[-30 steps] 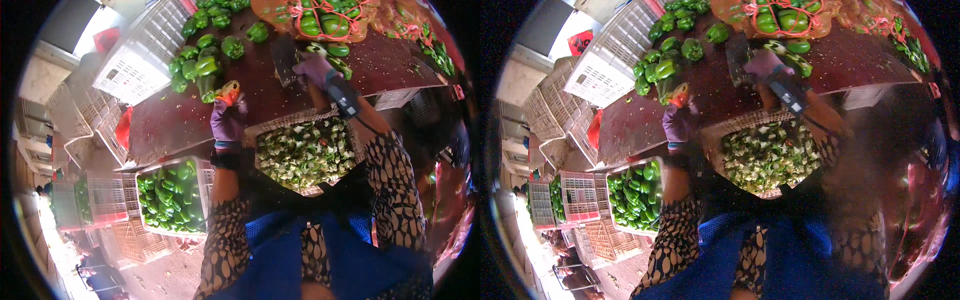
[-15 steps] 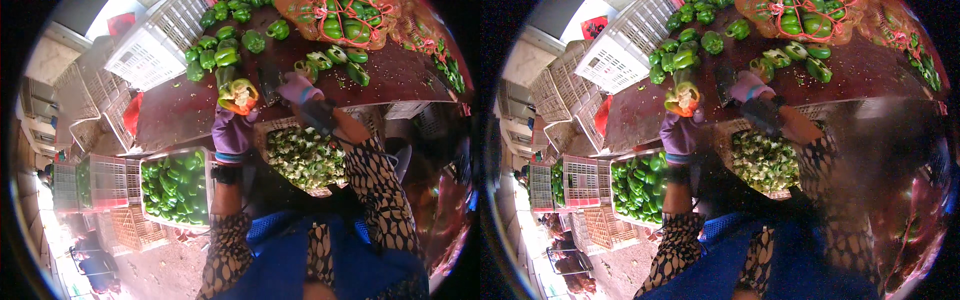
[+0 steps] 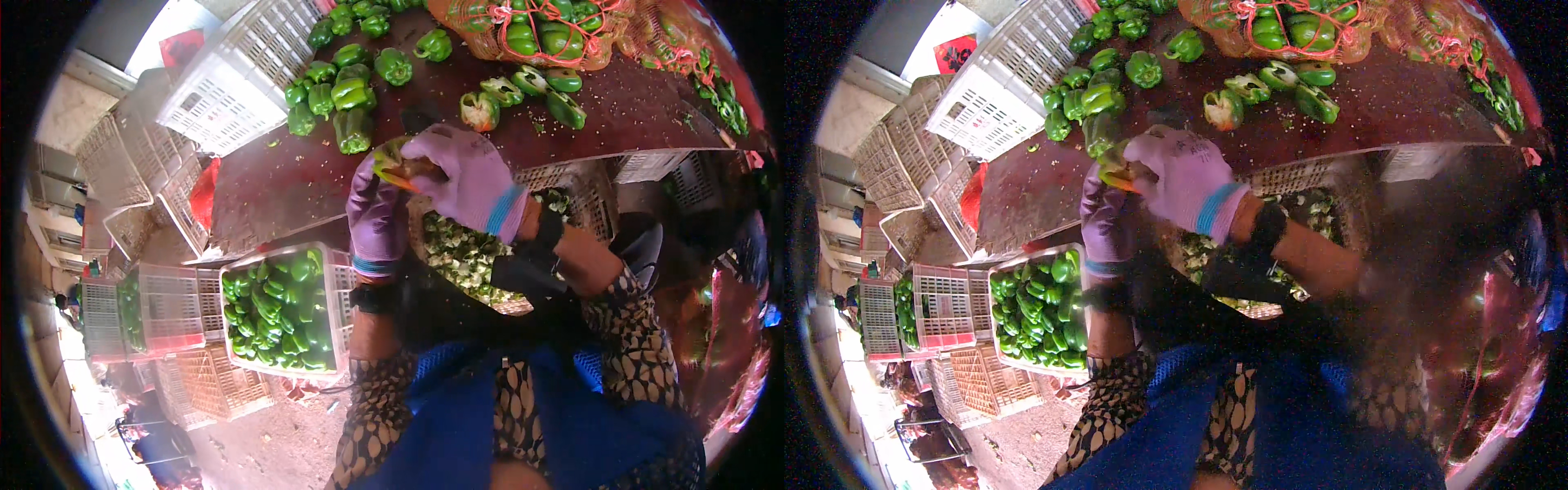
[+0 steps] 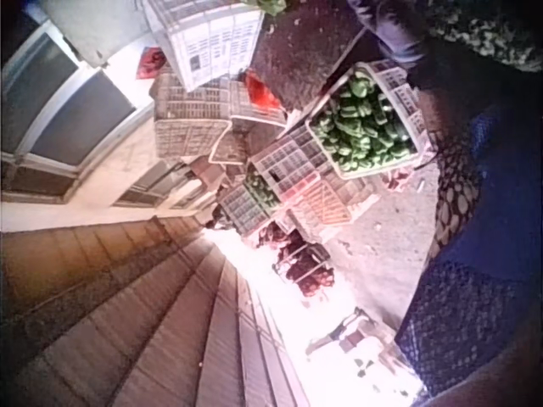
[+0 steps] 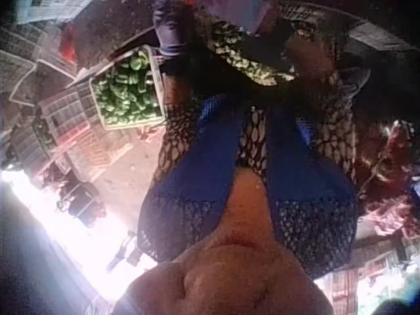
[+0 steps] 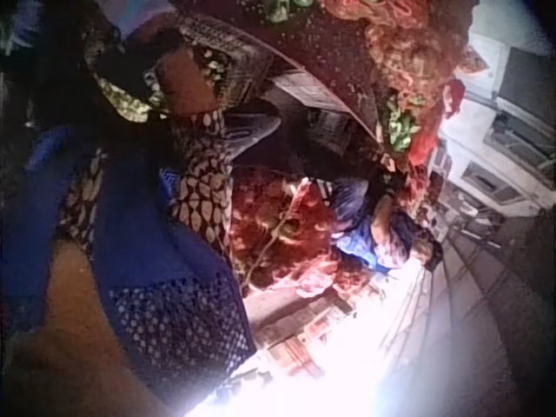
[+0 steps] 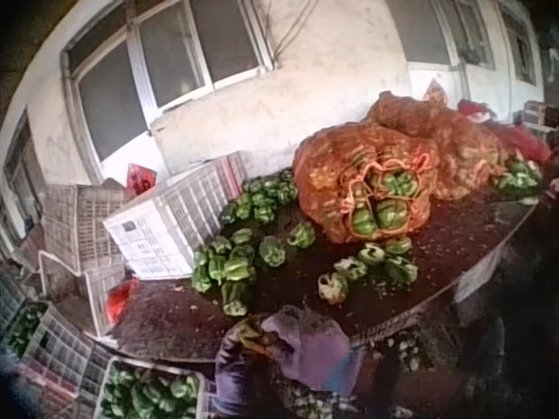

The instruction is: Cutting and de-seeding green peppers for processing.

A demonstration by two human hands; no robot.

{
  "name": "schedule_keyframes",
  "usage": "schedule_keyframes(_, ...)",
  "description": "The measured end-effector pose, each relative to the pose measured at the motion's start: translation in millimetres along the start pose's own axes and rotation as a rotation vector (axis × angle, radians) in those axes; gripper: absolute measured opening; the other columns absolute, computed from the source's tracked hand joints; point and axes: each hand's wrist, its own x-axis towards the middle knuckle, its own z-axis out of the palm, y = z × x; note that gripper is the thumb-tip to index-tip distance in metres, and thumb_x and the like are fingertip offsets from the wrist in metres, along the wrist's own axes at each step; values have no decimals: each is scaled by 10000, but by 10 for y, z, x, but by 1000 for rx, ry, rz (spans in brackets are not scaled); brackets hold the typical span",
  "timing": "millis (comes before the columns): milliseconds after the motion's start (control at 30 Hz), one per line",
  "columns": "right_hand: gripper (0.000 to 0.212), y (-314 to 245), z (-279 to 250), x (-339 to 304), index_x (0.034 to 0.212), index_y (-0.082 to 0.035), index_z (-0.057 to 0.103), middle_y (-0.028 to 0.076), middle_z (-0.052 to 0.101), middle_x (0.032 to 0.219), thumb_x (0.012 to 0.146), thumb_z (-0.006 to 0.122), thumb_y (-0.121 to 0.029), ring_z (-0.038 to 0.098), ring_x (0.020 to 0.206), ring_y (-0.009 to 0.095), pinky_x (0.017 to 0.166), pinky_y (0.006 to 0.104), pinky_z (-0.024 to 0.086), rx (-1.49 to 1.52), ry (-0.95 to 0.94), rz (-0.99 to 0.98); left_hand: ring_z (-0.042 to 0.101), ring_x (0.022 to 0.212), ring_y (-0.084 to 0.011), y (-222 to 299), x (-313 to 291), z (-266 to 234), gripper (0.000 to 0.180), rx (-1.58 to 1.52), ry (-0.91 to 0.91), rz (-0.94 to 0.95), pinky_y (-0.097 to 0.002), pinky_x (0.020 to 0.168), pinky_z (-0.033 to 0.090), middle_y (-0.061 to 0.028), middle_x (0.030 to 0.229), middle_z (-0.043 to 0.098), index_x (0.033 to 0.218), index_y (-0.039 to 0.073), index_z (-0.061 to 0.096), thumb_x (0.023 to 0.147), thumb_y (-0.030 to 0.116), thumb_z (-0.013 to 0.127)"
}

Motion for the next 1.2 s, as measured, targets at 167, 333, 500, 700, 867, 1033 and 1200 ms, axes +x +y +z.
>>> schedule_keyframes(167, 388, -158, -3, -97, 1072, -110, 536, 131, 613, 975, 716, 689, -85, 624, 849, 353, 722, 431, 513, 53, 37, 90, 496, 1231, -234, -26, -2, 82, 416, 146, -46, 187, -403, 1067, 377, -128, 1334, 525, 1285, -2, 528, 876, 52, 580)
schedule_keyframes(333, 394, -162, -12, -121, 1027, -87, 515, 133, 609, 919, 691, 720, -74, 622, 848, 349, 711, 408, 504, 301, 88, 114, 516, 1207, -229, 23, -11, 171, 393, 243, -67, 194, -384, 1062, 377, -124, 1316, 541, 1277, 0, 534, 892, 60, 586)
schedule_keyframes(500, 305, -157, -77, -151, 923, -72, 502, 132, 602, 817, 698, 707, -72, 612, 779, 353, 674, 399, 490, 290, 86, 191, 555, 1147, -227, -44, -131, 302, 353, 97, 18, 57, -371, 1018, 412, -110, 1253, 584, 1255, 19, 548, 907, 63, 586)
schedule_keyframes(700, 249, -169, -114, -290, 846, -24, 498, 80, 531, 771, 705, 702, -50, 522, 702, 171, 641, 310, 449, 436, 4, 296, 547, 1159, -244, -292, -380, 91, 373, -216, 184, -165, -376, 1002, 436, -105, 1272, 563, 1266, 43, 522, 898, 61, 582)
schedule_keyframes(867, 224, -167, -170, -564, 878, -50, 534, 113, 560, 766, 743, 694, -131, 569, 756, 232, 656, 375, 450, 587, -428, 87, 528, 1173, -245, -222, -404, -399, 425, -299, 305, -157, -366, 971, 462, -99, 1302, 539, 1271, 55, 519, 856, 58, 609)
schedule_keyframes(1033, 270, 155, -619, -754, 961, -35, 582, 135, 604, 878, 743, 724, -105, 598, 768, 298, 671, 391, 479, 205, -455, 147, 577, 1063, -238, 758, 457, -238, 367, -90, 75, -107, -341, 928, 494, -99, 1176, 599, 1197, 10, 558, 848, 99, 629)
schedule_keyframes(1200, 254, 190, -474, -340, 960, -33, 587, 136, 620, 918, 739, 707, -69, 607, 788, 340, 677, 388, 487, 148, -299, 102, 586, 1092, -293, 2902, 2376, -1293, 297, 1254, 124, 519, -397, 961, 495, -206, 1112, 624, 1176, -44, 552, 951, 147, 520)
